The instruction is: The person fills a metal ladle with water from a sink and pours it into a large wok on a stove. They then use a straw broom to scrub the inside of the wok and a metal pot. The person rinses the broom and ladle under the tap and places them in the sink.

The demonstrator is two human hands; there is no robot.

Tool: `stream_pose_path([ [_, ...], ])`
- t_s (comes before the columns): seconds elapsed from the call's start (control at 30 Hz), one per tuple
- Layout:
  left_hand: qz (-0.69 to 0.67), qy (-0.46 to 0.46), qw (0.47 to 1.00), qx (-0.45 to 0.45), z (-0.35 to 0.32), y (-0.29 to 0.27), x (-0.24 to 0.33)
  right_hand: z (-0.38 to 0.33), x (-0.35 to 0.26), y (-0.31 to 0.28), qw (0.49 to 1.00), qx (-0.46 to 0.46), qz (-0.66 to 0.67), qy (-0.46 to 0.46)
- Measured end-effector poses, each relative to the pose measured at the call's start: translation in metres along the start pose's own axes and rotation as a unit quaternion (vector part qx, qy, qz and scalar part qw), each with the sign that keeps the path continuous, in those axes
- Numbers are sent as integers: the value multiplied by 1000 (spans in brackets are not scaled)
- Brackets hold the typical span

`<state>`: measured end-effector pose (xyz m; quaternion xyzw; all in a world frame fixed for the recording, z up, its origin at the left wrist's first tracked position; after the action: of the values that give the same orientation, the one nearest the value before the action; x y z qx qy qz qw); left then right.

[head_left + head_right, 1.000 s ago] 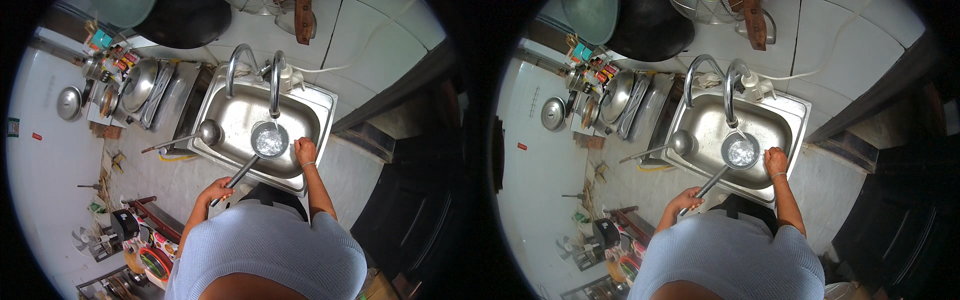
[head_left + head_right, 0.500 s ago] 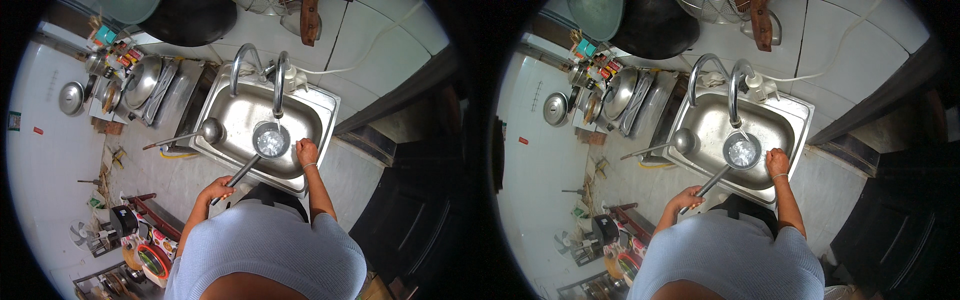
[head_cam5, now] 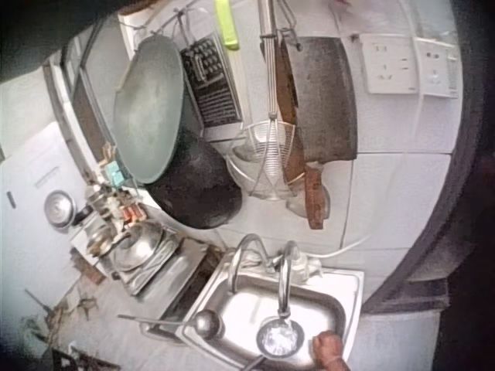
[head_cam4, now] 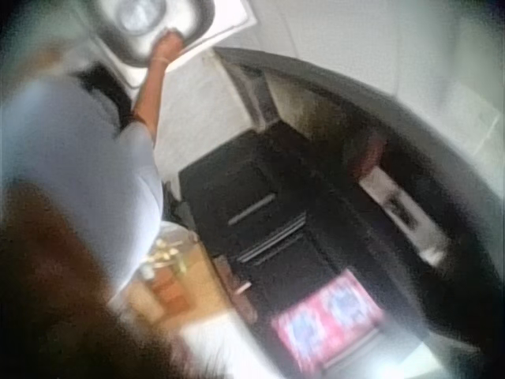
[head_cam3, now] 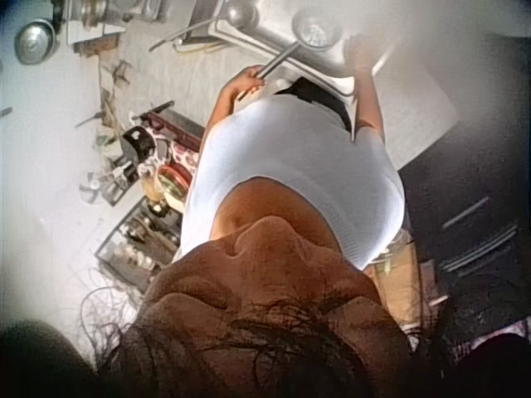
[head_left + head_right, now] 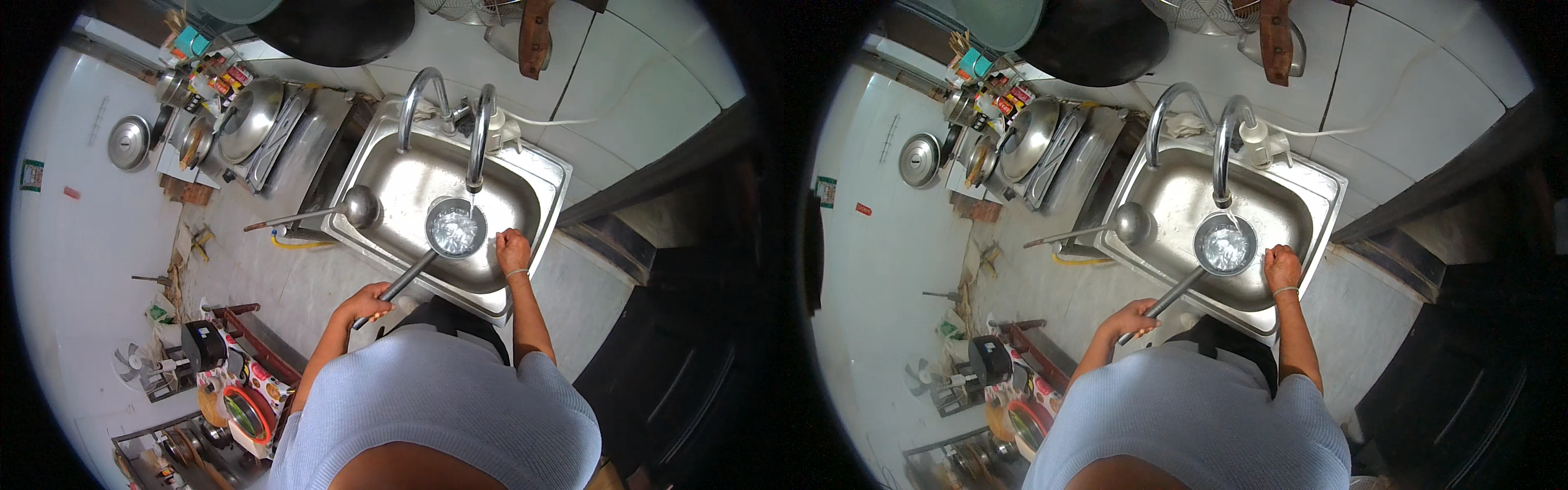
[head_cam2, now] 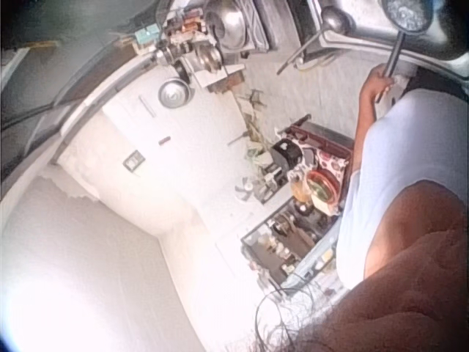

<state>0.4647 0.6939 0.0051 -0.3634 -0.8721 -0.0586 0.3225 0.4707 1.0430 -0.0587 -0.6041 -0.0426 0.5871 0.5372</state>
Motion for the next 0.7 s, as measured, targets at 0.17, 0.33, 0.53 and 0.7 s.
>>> stream_pose_path([
  [0.17,7,0,1000,2,0,0,0,0,-4,-3,999,29,18,5],
  [0.33,15,7,1000,6,3,0,-3,0,-3,-1,1000,0,14,6],
  [0.53,4,7,1000,6,3,0,-3,11,-10,-6,999,20,47,-16],
  [0.7,-6,1,1000,10,2,1,-4,60,-3,-6,993,64,99,0],
])
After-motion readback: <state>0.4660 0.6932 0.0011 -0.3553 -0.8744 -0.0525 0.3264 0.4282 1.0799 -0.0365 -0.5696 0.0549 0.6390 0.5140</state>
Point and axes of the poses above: each hand's wrist, its own z-axis towards the middle knuckle, its own y-axis out of the palm, x = y × z, the point moved 6 cm from there along z, towards the middle knuckle, and after that the axes turned 14 degrees about x, right-handed, at the moved point
